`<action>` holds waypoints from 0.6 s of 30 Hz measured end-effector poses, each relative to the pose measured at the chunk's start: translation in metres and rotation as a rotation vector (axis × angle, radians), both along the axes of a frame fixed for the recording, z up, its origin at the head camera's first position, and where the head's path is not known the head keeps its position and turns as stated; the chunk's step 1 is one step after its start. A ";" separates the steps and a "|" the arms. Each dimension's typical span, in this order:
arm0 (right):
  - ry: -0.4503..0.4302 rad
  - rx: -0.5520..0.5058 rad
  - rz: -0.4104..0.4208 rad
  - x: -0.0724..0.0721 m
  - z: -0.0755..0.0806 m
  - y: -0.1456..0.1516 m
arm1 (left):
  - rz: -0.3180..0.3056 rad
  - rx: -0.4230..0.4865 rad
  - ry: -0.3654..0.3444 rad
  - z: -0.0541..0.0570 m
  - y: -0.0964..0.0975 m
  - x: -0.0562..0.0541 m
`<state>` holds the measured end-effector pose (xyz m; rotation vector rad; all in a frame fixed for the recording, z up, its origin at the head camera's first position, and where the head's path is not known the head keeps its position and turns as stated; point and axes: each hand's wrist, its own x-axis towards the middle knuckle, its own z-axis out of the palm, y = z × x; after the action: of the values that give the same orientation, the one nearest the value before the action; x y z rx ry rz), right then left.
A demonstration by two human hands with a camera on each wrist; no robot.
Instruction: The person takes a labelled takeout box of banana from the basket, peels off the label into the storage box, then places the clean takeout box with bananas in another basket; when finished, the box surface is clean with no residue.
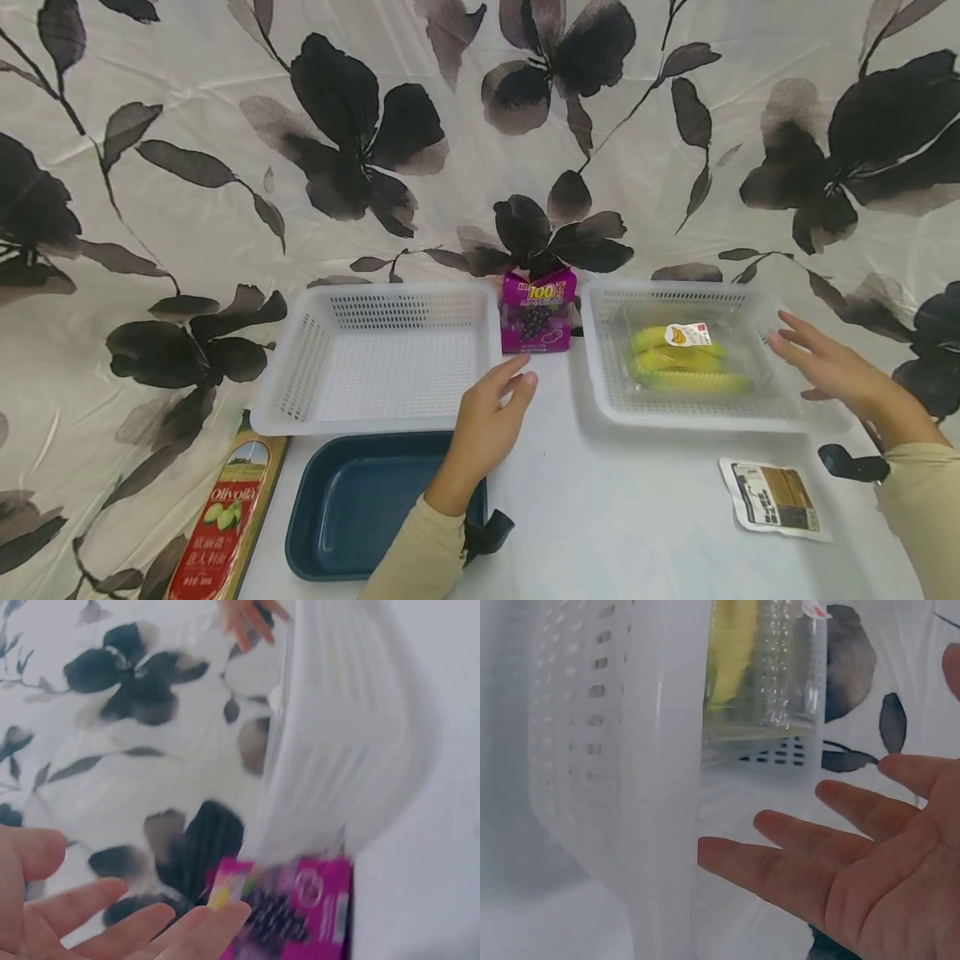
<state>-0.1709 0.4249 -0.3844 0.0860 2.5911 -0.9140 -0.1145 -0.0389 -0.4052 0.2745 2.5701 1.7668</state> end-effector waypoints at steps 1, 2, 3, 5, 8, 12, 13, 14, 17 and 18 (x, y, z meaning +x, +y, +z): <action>-0.026 -0.023 -0.003 -0.003 -0.001 0.001 | -0.008 0.022 -0.020 0.000 0.005 -0.003; -0.055 -0.043 -0.009 -0.006 -0.002 0.003 | -0.012 0.041 -0.042 -0.001 0.010 -0.006; -0.079 -0.063 -0.018 -0.008 -0.003 0.004 | -0.016 0.065 -0.064 -0.001 0.015 -0.009; -0.125 -0.105 -0.033 -0.013 -0.003 0.006 | -0.027 0.114 -0.110 0.000 0.024 -0.016; -0.192 -0.152 -0.059 -0.021 -0.006 0.008 | -0.031 0.157 -0.176 -0.002 0.037 -0.027; -0.283 -0.220 -0.102 -0.030 -0.010 0.007 | -0.029 0.176 -0.264 -0.009 0.054 -0.040; -0.305 -0.241 -0.116 -0.032 -0.012 0.007 | -0.026 0.178 -0.280 -0.011 0.058 -0.043; -0.326 -0.264 -0.129 -0.034 -0.013 0.007 | -0.026 0.183 -0.293 -0.014 0.062 -0.046; -0.380 -0.322 -0.174 -0.038 -0.015 0.007 | -0.023 0.238 -0.347 -0.022 0.073 -0.053; -0.395 -0.341 -0.190 -0.039 -0.016 0.007 | -0.020 0.261 -0.366 -0.025 0.076 -0.055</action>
<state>-0.2100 0.4317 -0.4001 0.3818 2.0623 -1.2525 -0.1697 0.0372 -0.4303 -0.0228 2.0858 1.9327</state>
